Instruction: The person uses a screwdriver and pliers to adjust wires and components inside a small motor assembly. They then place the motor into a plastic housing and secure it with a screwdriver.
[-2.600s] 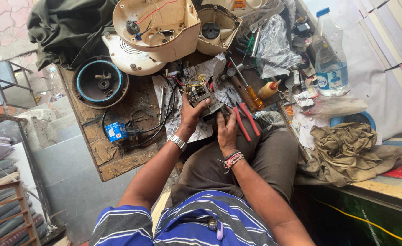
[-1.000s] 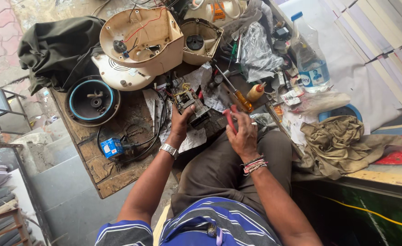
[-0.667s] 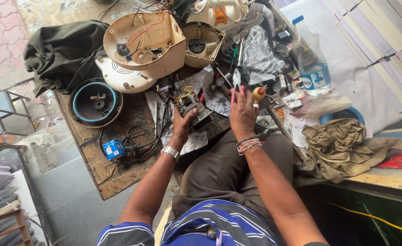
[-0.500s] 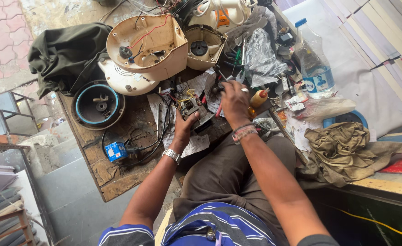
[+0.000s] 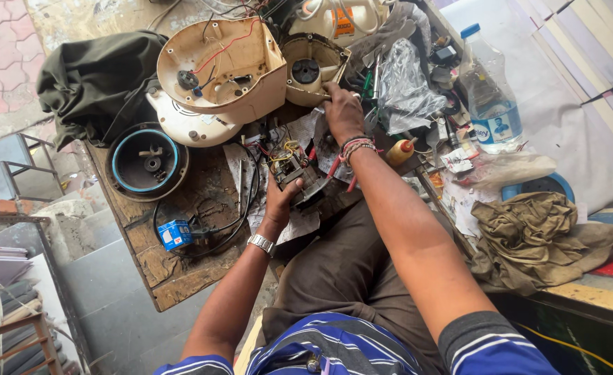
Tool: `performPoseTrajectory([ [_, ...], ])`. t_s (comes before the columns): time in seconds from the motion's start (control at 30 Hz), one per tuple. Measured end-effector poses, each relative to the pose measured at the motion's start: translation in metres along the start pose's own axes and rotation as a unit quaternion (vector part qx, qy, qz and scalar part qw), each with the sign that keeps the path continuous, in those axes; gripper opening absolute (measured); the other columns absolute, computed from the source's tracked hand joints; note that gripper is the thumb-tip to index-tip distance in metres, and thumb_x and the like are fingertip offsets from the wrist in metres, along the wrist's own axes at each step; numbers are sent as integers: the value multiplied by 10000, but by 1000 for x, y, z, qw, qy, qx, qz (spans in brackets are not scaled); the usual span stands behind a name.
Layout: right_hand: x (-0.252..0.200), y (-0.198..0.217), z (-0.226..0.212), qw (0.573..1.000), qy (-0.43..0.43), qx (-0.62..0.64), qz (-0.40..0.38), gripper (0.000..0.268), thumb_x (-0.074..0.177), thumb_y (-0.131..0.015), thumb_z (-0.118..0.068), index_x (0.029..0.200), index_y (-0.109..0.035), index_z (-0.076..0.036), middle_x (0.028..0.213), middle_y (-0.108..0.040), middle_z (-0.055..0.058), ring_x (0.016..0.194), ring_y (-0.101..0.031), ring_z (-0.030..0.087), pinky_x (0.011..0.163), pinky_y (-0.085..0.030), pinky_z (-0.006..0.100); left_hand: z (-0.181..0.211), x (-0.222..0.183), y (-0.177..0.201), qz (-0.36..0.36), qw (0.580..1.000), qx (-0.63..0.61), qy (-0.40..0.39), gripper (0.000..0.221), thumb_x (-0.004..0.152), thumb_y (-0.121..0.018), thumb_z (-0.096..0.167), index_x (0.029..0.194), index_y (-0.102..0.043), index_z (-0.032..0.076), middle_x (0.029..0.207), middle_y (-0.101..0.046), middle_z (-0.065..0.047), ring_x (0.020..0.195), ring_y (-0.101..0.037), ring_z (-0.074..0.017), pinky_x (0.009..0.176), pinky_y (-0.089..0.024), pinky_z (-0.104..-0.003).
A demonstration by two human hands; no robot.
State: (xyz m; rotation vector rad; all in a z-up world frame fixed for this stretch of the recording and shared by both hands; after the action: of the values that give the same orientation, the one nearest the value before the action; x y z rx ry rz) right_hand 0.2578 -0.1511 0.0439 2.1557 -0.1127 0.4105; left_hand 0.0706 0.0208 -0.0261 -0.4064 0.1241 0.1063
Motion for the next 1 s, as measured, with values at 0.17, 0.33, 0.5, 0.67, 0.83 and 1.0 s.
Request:
performPoseTrajectory([
  [0.17, 12, 13, 3, 1000, -5, -14, 27, 302, 858, -768, -45, 1150, -689, -45, 1011, -724, 182, 987, -680, 360, 900, -521, 459, -9, 3, 6, 2, 999, -45, 8, 879, 764, -842, 386, 1456, -439, 22, 1315, -596, -124, 1204, -585, -246, 1070, -466, -381],
  [0.33, -19, 67, -11, 998, -20, 3, 67, 332, 850, -746, 45, 1166, -686, -35, 1077, -696, 148, 984, -676, 317, 845, -548, 402, -7, 9, 8, 0, 997, -74, 17, 814, 771, -809, 393, 1419, -455, 52, 1253, -602, -84, 1148, -592, -219, 1012, -493, -365],
  [0.5, -110, 131, -35, 991, -7, 19, 136, 309, 858, -791, 19, 1146, -706, -53, 1135, -683, 152, 1075, -655, 332, 903, -545, 403, -16, 2, 16, 9, 993, -100, 56, 760, 753, -814, 371, 1353, -466, 61, 1148, -598, -74, 1036, -614, -202, 894, -566, -359],
  [0.67, -170, 166, -46, 986, -40, 92, 132, 294, 905, -797, -3, 1174, -678, -13, 1136, -676, 138, 1031, -677, 296, 876, -555, 401, 3, -16, 30, 8, 991, -129, 14, 655, 894, -835, 333, 1321, -507, -39, 1025, -518, -82, 917, -528, -193, 821, -485, -340],
  [0.83, -182, 163, -46, 973, -48, 206, 90, 259, 948, -779, -30, 1186, -678, -22, 1099, -682, 99, 942, -703, 206, 822, -582, 332, 83, -52, 50, -31, 983, -175, -52, 730, 803, -822, 367, 1334, -509, -26, 1198, -647, -136, 1086, -701, -237, 986, -597, -390],
  [1.0, -190, 106, -53, 931, -126, 342, -11, 293, 885, -733, 4, 1172, -688, -40, 1051, -720, 67, 923, -693, 160, 817, -580, 287, 179, -86, 73, 5, 977, -152, -151, 735, 836, -866, 319, 1374, -502, -22, 1194, -639, -118, 1058, -707, -218, 936, -631, -356],
])
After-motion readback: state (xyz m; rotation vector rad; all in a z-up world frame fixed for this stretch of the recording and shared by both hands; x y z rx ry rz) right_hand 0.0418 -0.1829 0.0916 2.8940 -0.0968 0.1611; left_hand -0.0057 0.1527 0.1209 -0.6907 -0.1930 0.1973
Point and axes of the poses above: each hand's wrist, its own x-axis towards the middle knuckle, its own y-axis out of the back of the hand, z = x × y, the point moved 7 cm from there along x, towards the middle knuckle
